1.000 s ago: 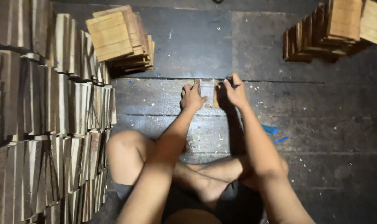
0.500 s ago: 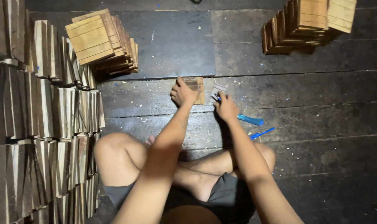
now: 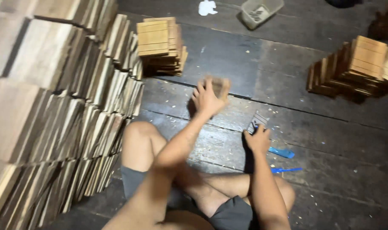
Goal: The person sits on the floor and repeatedly marks small wooden blocks with a blue pen. They pick up a block, draw lines on its surface, and place it into a stack, repeating this process for multiple blocks.
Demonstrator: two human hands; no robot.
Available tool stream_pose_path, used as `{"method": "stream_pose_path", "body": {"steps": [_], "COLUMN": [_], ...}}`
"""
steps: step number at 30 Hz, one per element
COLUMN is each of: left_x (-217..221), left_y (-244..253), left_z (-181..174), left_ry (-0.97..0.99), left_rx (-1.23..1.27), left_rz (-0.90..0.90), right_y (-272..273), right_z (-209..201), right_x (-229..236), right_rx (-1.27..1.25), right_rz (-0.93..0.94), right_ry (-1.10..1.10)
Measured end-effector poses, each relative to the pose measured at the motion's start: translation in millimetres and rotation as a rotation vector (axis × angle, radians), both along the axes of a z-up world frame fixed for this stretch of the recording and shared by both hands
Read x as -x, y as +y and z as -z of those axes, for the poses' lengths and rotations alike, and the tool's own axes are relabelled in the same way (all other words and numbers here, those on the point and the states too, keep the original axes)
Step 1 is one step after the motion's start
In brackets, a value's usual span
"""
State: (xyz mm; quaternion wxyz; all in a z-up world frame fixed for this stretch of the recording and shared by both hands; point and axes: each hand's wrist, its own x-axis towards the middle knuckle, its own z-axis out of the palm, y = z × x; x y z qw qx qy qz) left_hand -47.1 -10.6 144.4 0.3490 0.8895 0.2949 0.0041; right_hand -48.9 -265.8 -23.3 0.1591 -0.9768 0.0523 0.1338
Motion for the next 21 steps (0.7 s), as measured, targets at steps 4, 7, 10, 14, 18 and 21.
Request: {"method": "stream_pose_path", "body": {"steps": [4, 7, 10, 14, 18, 21], "left_x": [-8, -36, -59, -79, -81, -90], "left_y": [94, 156, 196, 215, 202, 205], "left_z": [-53, -94, -88, -70, -88, -80], "left_ry": [-0.247, -0.138, -0.027, 0.278, 0.354, 0.274], "left_rx": [-0.277, -0.292, -0.328, -0.243, -0.213, -0.246], "left_rz": [-0.130, -0.281, -0.319, -0.246, -0.241, -0.286], "right_y": [-1, 1, 2, 5, 2, 1], "right_z": [-1, -6, -8, -12, -12, -13], "right_x": [-2, -5, 0, -5, -2, -6], "right_rx": [-0.008, -0.029, -0.035, -0.079, -0.041, -0.072], "right_rz": [0.019, 0.058, 0.069, 0.063, 0.051, 0.051], "right_ry": [0.023, 0.100, 0.110, 0.057, 0.061, 0.126]}}
